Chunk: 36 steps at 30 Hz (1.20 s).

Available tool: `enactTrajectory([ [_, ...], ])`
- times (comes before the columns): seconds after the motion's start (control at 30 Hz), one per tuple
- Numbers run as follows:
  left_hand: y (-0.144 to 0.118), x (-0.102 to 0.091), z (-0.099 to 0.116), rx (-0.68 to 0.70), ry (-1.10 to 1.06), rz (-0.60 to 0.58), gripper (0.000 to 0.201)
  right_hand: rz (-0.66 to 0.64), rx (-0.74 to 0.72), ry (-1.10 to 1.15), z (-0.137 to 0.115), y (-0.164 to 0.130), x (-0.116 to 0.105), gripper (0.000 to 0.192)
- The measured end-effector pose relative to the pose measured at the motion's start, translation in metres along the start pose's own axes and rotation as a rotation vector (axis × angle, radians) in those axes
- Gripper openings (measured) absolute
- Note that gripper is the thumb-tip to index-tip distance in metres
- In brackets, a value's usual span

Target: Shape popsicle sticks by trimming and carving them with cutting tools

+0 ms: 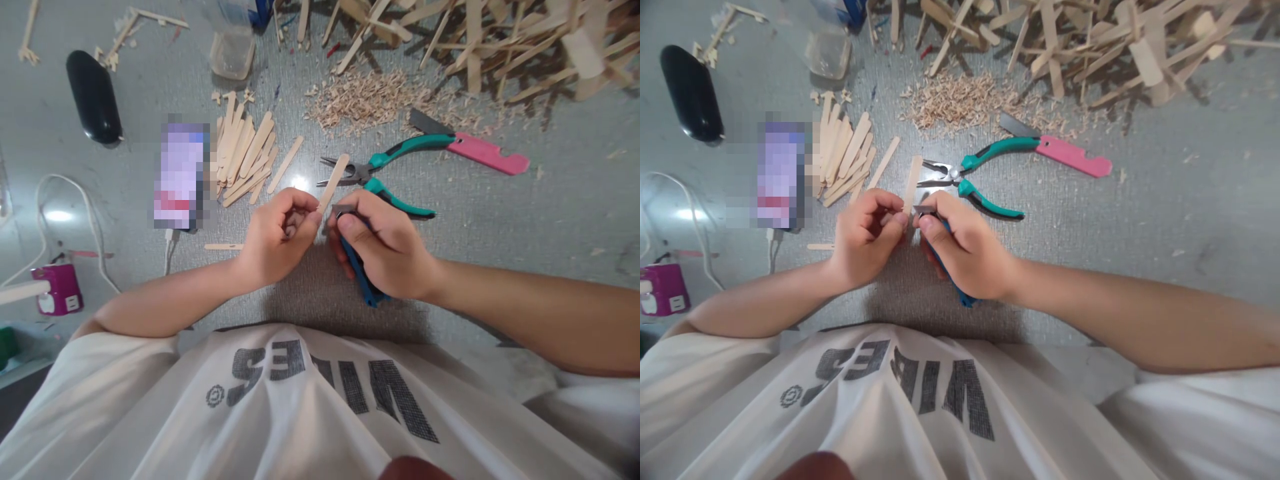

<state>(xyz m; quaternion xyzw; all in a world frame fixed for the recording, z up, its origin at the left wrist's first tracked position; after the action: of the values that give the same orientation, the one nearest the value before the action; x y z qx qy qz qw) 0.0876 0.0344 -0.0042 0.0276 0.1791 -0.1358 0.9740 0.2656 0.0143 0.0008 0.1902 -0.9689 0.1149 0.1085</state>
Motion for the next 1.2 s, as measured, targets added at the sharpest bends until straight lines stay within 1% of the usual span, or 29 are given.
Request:
enactTrajectory([
  [0.1, -0.001, 0.001, -0.001, -0.026, 0.001, -0.022, 0.017, -0.048, -0.031, -0.118, -0.001, 0.0, -0.001, 0.021],
  [0.27, -0.001, 0.0, -0.002, -0.027, -0.026, -0.044, 0.024, -0.033, -0.068, -0.281, -0.006, 0.004, -0.003, 0.015],
  [0.47, -0.001, 0.0, -0.003, 0.022, -0.099, -0.055, 0.037, -0.038, -0.114, -0.375, -0.012, 0.006, -0.003, 0.015],
  [0.57, -0.001, 0.0, -0.003, 0.027, -0.127, -0.062, 0.036, -0.05, -0.143, -0.398, -0.014, 0.007, -0.003, 0.014],
  [0.7, 0.0, -0.001, -0.003, 0.045, -0.148, -0.07, 0.03, -0.063, -0.162, -0.396, -0.014, 0.008, -0.004, 0.015],
  [0.87, 0.0, -0.002, -0.003, 0.057, -0.115, -0.061, 0.031, -0.051, -0.168, -0.373, -0.012, 0.008, -0.005, 0.016],
  [0.97, -0.001, -0.001, -0.002, 0.088, -0.092, -0.039, 0.027, -0.038, -0.126, -0.279, -0.01, 0.005, -0.005, 0.017],
  [1.07, -0.003, 0.0, -0.003, 0.131, -0.051, 0.008, 0.025, -0.029, -0.107, -0.163, -0.009, 0.0, -0.006, 0.015],
  [1.1, -0.004, 0.0, -0.004, 0.154, -0.033, 0.02, 0.027, -0.032, -0.115, -0.137, -0.009, -0.002, -0.006, 0.02],
  [1.2, -0.006, 0.0, -0.004, 0.231, 0.021, 0.031, 0.033, -0.047, -0.113, -0.078, -0.009, -0.005, -0.007, 0.046],
])
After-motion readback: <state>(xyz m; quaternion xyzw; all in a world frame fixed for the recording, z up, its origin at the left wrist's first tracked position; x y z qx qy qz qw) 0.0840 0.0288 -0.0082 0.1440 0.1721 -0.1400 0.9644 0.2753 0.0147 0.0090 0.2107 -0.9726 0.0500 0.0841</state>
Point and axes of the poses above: each hand's wrist, its own y-axis towards the middle knuckle, its own x-axis out of the palm, z = x × y, the point moved 3 cm from there along y, towards the middle knuckle, and after that the axes turned 9 degrees about y, right-handed, at the moved point
